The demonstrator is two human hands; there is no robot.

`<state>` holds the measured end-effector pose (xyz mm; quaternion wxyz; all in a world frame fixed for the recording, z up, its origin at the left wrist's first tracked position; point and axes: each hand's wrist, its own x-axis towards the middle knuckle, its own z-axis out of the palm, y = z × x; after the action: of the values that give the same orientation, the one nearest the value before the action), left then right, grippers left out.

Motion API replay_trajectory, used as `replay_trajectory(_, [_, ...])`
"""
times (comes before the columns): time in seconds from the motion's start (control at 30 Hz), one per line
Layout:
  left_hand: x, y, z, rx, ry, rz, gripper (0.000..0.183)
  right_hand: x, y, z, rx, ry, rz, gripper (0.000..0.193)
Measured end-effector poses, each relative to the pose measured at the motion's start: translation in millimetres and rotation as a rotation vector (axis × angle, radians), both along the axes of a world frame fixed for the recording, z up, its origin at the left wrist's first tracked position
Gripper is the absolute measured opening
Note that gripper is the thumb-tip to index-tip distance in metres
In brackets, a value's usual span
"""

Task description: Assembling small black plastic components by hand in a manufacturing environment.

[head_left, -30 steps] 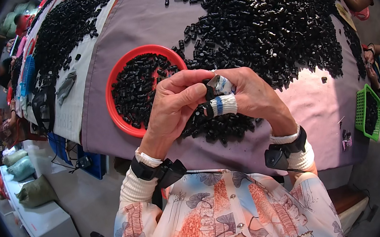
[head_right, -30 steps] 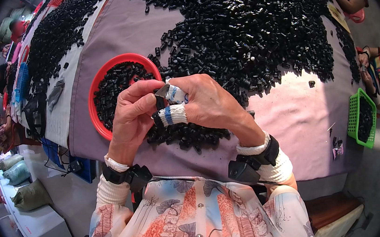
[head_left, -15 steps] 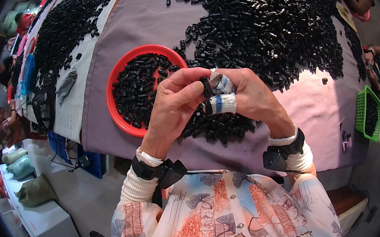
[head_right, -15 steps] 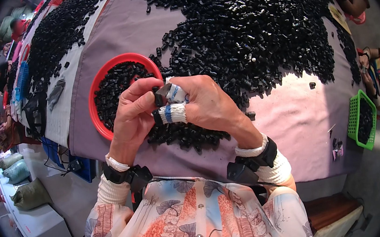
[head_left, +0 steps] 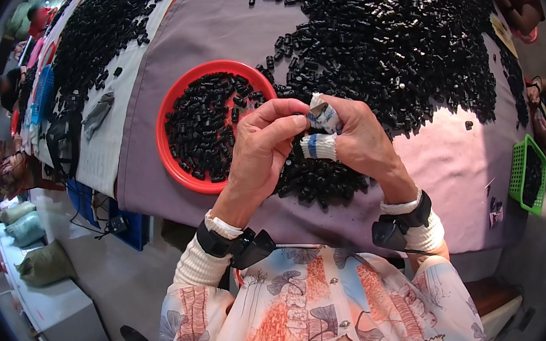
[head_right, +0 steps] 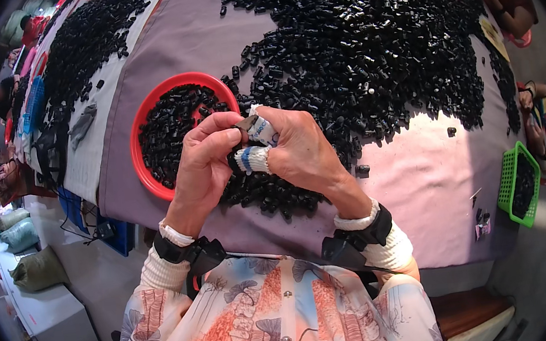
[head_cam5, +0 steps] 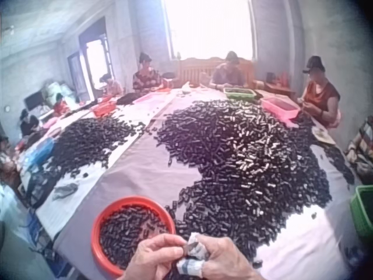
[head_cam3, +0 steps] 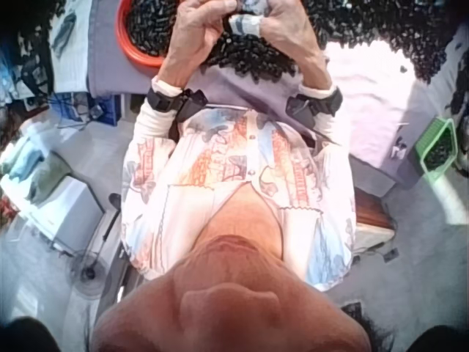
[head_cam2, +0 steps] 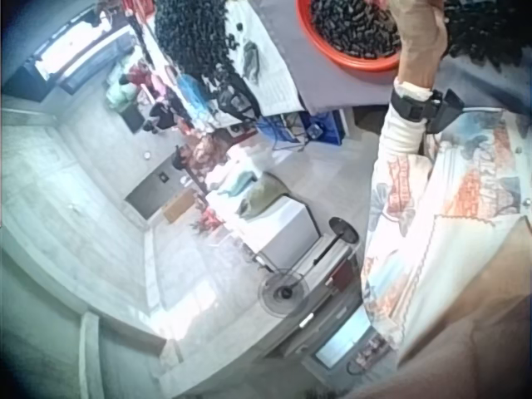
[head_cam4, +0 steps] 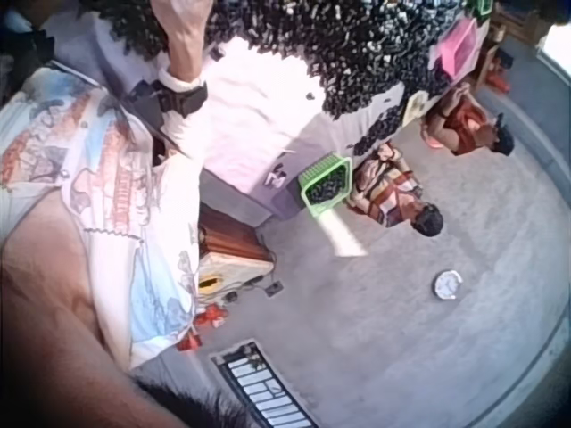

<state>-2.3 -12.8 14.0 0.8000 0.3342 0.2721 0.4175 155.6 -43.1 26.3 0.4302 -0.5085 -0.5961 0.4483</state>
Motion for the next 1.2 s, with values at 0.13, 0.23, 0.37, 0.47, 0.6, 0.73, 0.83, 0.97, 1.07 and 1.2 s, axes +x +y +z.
replay_trajectory(0.13, [-3.4, 0.9, -2.7, -0.053, 0.011, 0.011, 0.019, -0.8, 4.5, -3.9, -0.027, 0.005, 0.007, 0.023])
replay_trajectory(0.23, [-6.0, -0.7, -2.8, -0.038, -0.017, 0.018, 0.022, -2.7, 6.2, -5.9, -0.043, 0.032, 0.001, 0.024])
replay_trajectory(0.37, [-9.8, -1.0, -6.0, -0.045, -0.029, 0.008, 0.023, -3.0, 6.8, -7.7, -0.045, 0.029, 0.021, 0.024])
replay_trajectory(0.47, [-10.8, -1.6, -5.6, -0.045, -0.051, -0.007, 0.022, -2.5, 6.7, -4.7, -0.096, -0.006, 0.074, 0.026])
replay_trajectory(0.6, [-8.6, -3.3, -0.8, -0.022, -0.045, -0.006, 0.021, -1.5, 6.7, -4.1, -0.023, -0.088, 0.107, 0.029])
replay_trajectory(0.73, [-11.0, -2.6, -4.5, 0.049, -0.007, -0.011, 0.02, -3.2, 5.7, 1.9, -0.018, -0.12, 0.128, 0.031])
replay_trajectory(0.83, [-8.6, -2.1, -4.4, 0.032, -0.017, -0.026, 0.02, -3.2, 5.7, 2.4, -0.03, -0.164, 0.138, 0.032])
replay_trajectory(0.97, [-11.1, 2.4, -4.3, 0.007, 0.04, 0.065, 0.018, 8.7, 9.2, 1.8, -0.07, -0.234, 0.23, 0.03])
replay_trajectory(1.07, [-32.2, 18.3, -11.2, 0.228, 0.359, 0.189, 0.018, 22.2, 8.9, -4.4, -0.043, 0.135, 0.025, 0.02])
replay_trajectory(1.2, [-54.3, 30.9, -29.0, 0.401, 0.809, 0.306, 0.019, 58.1, 1.7, -1.9, -0.074, 0.076, -0.096, 0.014])
